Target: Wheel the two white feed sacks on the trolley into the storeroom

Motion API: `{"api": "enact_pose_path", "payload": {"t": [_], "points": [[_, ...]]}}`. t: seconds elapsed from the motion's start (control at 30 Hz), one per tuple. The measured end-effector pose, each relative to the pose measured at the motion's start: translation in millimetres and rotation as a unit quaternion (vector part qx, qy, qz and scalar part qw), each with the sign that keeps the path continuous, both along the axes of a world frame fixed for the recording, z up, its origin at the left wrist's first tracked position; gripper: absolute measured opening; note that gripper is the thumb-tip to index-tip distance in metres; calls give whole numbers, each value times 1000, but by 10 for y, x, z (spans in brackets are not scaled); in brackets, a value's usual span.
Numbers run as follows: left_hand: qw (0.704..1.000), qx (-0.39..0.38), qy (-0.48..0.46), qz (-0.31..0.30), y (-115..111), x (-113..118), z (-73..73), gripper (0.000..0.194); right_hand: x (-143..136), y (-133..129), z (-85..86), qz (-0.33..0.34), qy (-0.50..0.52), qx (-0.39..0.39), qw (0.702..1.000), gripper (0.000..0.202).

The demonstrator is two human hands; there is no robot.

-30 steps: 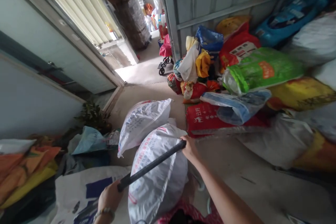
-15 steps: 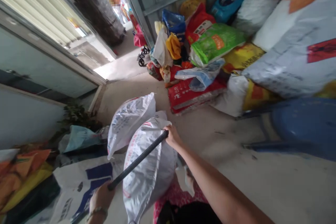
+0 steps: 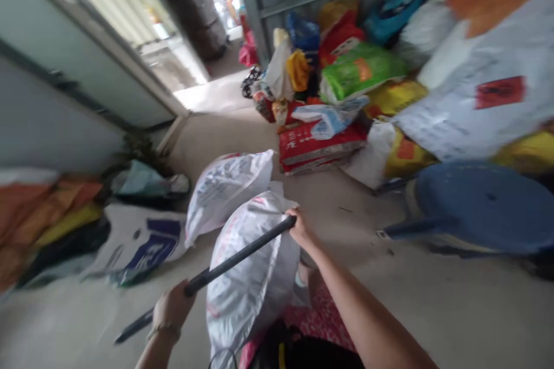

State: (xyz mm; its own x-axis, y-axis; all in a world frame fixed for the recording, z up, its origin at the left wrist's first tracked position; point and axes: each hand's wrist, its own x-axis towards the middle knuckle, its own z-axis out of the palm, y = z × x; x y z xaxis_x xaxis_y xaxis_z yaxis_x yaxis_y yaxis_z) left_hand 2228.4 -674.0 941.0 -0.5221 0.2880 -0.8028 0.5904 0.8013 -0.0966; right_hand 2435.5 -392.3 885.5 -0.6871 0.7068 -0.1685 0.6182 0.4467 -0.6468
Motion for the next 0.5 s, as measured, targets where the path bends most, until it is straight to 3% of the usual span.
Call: {"api": "enact_pose_path", "payload": {"t": [0.27, 0.37, 0.5], "points": [[993, 4, 6, 121, -166, 1357, 594, 25, 1262, 68, 381, 118, -2, -31, 993, 31], [984, 24, -2, 179, -203, 1919, 903, 25, 1759, 177, 687, 180, -15, -27, 983, 32], [964, 60, -14, 257, -339, 2724, 1312, 24, 2226, 233, 1237, 307, -36, -37, 950, 37]]}}
